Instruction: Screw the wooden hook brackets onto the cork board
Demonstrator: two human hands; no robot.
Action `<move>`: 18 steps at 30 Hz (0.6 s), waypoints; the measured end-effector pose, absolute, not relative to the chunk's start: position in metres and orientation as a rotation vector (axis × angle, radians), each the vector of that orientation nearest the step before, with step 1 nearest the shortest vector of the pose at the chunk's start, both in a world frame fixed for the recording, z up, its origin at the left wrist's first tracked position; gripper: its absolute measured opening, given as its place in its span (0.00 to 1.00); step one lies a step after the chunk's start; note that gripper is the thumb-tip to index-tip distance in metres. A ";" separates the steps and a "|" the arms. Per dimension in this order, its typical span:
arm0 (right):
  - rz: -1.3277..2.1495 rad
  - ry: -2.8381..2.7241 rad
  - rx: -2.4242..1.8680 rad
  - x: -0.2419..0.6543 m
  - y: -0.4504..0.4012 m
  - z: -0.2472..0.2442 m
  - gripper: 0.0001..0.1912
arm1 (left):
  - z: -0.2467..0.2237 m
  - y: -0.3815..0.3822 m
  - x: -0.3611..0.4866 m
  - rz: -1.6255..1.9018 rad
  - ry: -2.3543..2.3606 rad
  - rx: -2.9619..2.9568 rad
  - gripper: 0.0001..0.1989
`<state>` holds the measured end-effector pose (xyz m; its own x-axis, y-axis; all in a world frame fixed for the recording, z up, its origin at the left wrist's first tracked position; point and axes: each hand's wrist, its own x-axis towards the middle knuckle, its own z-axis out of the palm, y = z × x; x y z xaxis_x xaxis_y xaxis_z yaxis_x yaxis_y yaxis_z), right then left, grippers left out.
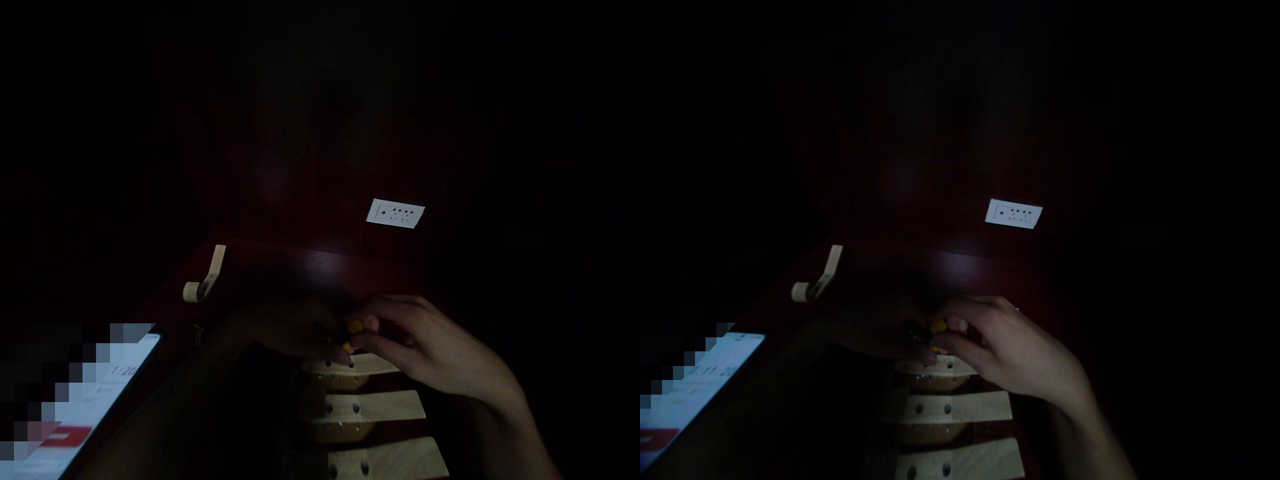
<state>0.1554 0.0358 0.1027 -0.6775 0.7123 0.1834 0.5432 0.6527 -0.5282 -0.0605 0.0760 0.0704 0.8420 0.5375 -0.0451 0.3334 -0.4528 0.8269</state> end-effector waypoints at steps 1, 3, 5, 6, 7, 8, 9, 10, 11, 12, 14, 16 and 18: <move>0.625 -2.489 -0.998 0.155 0.037 0.101 0.11 | 0.070 0.077 -0.060 0.286 0.629 2.093 0.18; 0.638 -2.486 -1.016 0.154 0.038 0.098 0.12 | 0.069 0.078 -0.060 0.295 0.605 2.100 0.17; 0.648 -2.484 -1.046 0.153 0.038 0.096 0.13 | 0.068 0.079 -0.060 0.293 0.594 2.094 0.16; 0.646 -2.479 -1.066 0.153 0.038 0.096 0.13 | 0.068 0.079 -0.059 0.283 0.594 2.091 0.16; 0.640 -2.472 -1.088 0.152 0.037 0.096 0.13 | 0.068 0.079 -0.059 0.268 0.596 2.089 0.16; 0.635 -2.465 -1.104 0.152 0.037 0.096 0.13 | 0.068 0.079 -0.059 0.252 0.598 2.089 0.16; 0.636 -2.464 -1.112 0.152 0.036 0.097 0.12 | 0.069 0.078 -0.059 0.235 0.602 2.093 0.16; 0.644 -2.468 -1.108 0.152 0.036 0.098 0.11 | 0.069 0.078 -0.059 0.220 0.606 2.096 0.16; 0.655 -2.474 -1.097 0.152 0.036 0.099 0.10 | 0.070 0.078 -0.059 0.212 0.609 2.097 0.16; 0.664 -2.481 -1.079 0.152 0.035 0.100 0.10 | 0.070 0.077 -0.059 0.208 0.610 2.095 0.16; 0.674 -2.491 -1.035 0.153 0.035 0.102 0.10 | 0.071 0.077 -0.058 0.202 0.606 2.090 0.16; 0.673 -2.498 -1.001 0.154 0.035 0.102 0.09 | 0.072 0.076 -0.059 0.189 0.605 2.099 0.16; 0.676 -2.497 -0.990 0.154 0.035 0.101 0.10 | 0.074 0.076 -0.060 0.171 0.618 2.120 0.17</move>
